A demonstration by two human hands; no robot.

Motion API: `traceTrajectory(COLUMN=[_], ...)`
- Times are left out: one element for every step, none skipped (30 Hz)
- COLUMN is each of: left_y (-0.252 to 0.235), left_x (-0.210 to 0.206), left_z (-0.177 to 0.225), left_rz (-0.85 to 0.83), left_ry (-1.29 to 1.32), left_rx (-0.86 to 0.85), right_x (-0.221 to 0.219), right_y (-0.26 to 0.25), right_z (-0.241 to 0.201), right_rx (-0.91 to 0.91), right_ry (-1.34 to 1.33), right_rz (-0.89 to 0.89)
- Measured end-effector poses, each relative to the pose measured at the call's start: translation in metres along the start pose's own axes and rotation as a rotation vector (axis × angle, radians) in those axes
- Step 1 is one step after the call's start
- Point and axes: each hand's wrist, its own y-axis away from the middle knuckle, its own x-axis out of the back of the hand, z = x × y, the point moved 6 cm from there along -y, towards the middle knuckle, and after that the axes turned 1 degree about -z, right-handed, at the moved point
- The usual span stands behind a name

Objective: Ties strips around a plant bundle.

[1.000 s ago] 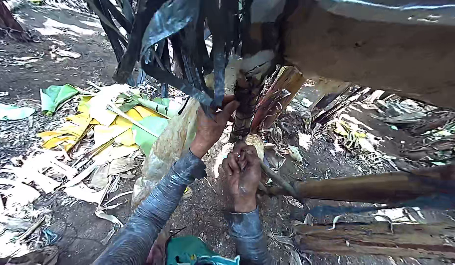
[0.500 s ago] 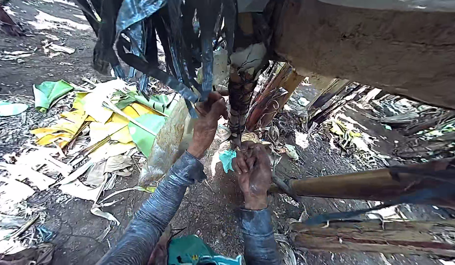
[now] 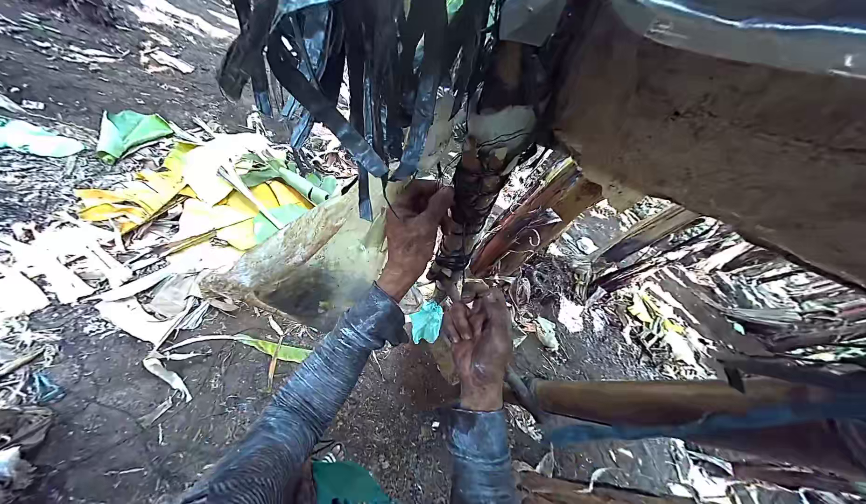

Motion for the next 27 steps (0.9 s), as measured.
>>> traceTrajectory(left_y=[0.001,0.000,-0.001,-0.004,-0.006,-0.007,-0.009,-0.011,-0.013,-0.014,-0.015,-0.016,-0.016,-0.017,-0.018,-0.019,-0.019,-0.019,-0.016,-0.009,0.001,0.008,0.013,0.018,0.024,0.034,0.045], left_x=[0.000,-0.001,-0.001,-0.002,-0.002,-0.002,-0.001,-0.002,-0.003,-0.003,-0.004,-0.004,-0.003,-0.001,0.000,0.003,0.008,0.014,0.021,0.028,0.035,0.041,0.047,0.054,0.062,0.069,0.073], left_z=[0.002,0.006,0.009,0.010,0.010,0.010,0.009,0.009,0.008,0.006,0.004,0.006,0.011,0.015,0.020,0.024,0.025,0.023,0.018,0.015,0.014,0.013,0.012,0.010,0.007,0.003,-0.002], left_rz=[0.006,-0.001,-0.013,-0.008,0.008,0.017,0.009,-0.019,-0.053,-0.084,-0.113,-0.144,-0.169,-0.189,-0.208,-0.228,-0.251,-0.274,-0.295,-0.316,-0.324,-0.366,-0.412,-0.428,-0.443,-0.471,-0.507], left_ry=[-0.086,-0.200,-0.295,-0.338,-0.323,-0.263,-0.160,-0.041,0.067,0.151,0.190,0.181,0.130,0.052,-0.030,-0.094,-0.092,0.006,0.177,0.380,0.535,0.635,0.628,0.509,0.322,0.129,0.005], left_rx=[-0.084,-0.199,-0.286,-0.303,-0.246,-0.132,0.003,0.122,0.207,0.256,0.264,0.242,0.206,0.175,0.145,0.119,0.112,0.128,0.171,0.228,0.277,0.317,0.352,0.370,0.365,0.342,0.310], right_x=[0.002,0.003,0.004,0.003,0.003,0.003,0.004,0.005,0.006,0.007,0.008,0.009,0.009,0.010,0.011,0.012,0.012,0.011,0.011,0.009,0.007,0.006,0.004,0.003,0.001,-0.002,-0.007], right_y=[0.000,0.000,0.000,-0.001,0.000,-0.001,-0.002,-0.003,-0.004,-0.004,-0.006,-0.008,-0.011,-0.013,-0.015,-0.015,-0.016,-0.015,-0.015,-0.015,-0.016,-0.017,-0.018,-0.018,-0.018,-0.016,-0.013], right_z=[-0.002,-0.004,-0.007,-0.010,-0.012,-0.013,-0.014,-0.014,-0.014,-0.014,-0.013,-0.012,-0.011,-0.010,-0.008,-0.006,-0.005,-0.002,0.000,0.002,0.004,0.008,0.011,0.013,0.014,0.014,0.011], right_rx=[-0.008,-0.010,-0.008,0.000,0.008,0.013,0.017,0.017,0.015,0.014,0.013,0.010,0.012,0.013,0.012,0.011,0.008,0.005,0.003,0.001,-0.001,-0.003,-0.005,-0.008,-0.010,-0.008,0.001], right_ry=[0.011,0.030,0.062,0.103,0.137,0.158,0.179,0.196,0.204,0.213,0.225,0.243,0.251,0.255,0.255,0.253,0.243,0.230,0.219,0.210,0.201,0.193,0.185,0.179,0.170,0.159,0.161], right_rz=[-0.012,-0.027,-0.044,-0.066,-0.092,-0.113,-0.127,-0.137,-0.143,-0.148,-0.154,-0.159,-0.166,-0.173,-0.180,-0.191,-0.199,-0.202,-0.199,-0.197,-0.189,-0.183,-0.174,-0.169,-0.161,-0.149,-0.136])
